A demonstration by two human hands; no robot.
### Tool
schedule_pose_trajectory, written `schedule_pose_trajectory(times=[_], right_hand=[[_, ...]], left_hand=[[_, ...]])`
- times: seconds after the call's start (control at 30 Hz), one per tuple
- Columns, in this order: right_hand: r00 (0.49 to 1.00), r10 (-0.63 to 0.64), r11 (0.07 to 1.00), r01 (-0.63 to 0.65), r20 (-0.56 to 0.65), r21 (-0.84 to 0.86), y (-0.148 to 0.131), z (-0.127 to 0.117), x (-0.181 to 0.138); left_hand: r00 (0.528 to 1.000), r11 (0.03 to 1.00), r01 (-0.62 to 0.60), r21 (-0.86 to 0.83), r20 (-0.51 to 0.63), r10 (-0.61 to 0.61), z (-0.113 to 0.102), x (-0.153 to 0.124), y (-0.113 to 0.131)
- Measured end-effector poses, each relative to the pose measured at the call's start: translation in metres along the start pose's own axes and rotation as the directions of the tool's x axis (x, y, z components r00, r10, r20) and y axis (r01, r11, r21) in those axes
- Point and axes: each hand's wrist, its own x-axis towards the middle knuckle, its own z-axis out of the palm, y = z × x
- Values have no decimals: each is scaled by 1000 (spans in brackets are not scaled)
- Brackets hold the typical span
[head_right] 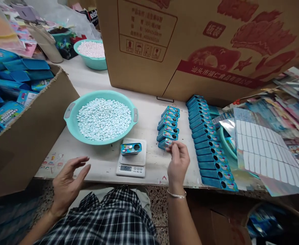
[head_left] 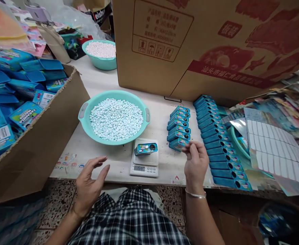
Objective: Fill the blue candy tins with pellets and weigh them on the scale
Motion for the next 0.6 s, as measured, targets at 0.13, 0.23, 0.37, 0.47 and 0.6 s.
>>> schedule_pose_trajectory(times=[0.13, 0.23, 0.37, 0.47, 0.6], right_hand=[[966, 214, 977, -210, -144, 43, 37, -41, -34], [967, 225, 974, -227, -118, 0, 43, -42, -46], [997, -23, 976, 37, 67, -215, 20, -19, -38], [830, -307, 799, 491, 466, -347, -2, 1, -36], [416, -319, 410, 870, 851, -272, -12, 24, -43]], left_hand=[[987, 995, 96, -1, 126, -95, -3, -24, -15], [969, 999, 46, -6, 242, -44, 10, -25, -9], [959, 992, -120, -27, 257, 123, 27, -10, 7], [948, 977, -214, -22, 236, 213, 36, 2, 17], [937, 968, -248, -35, 244, 249, 47, 8, 22]])
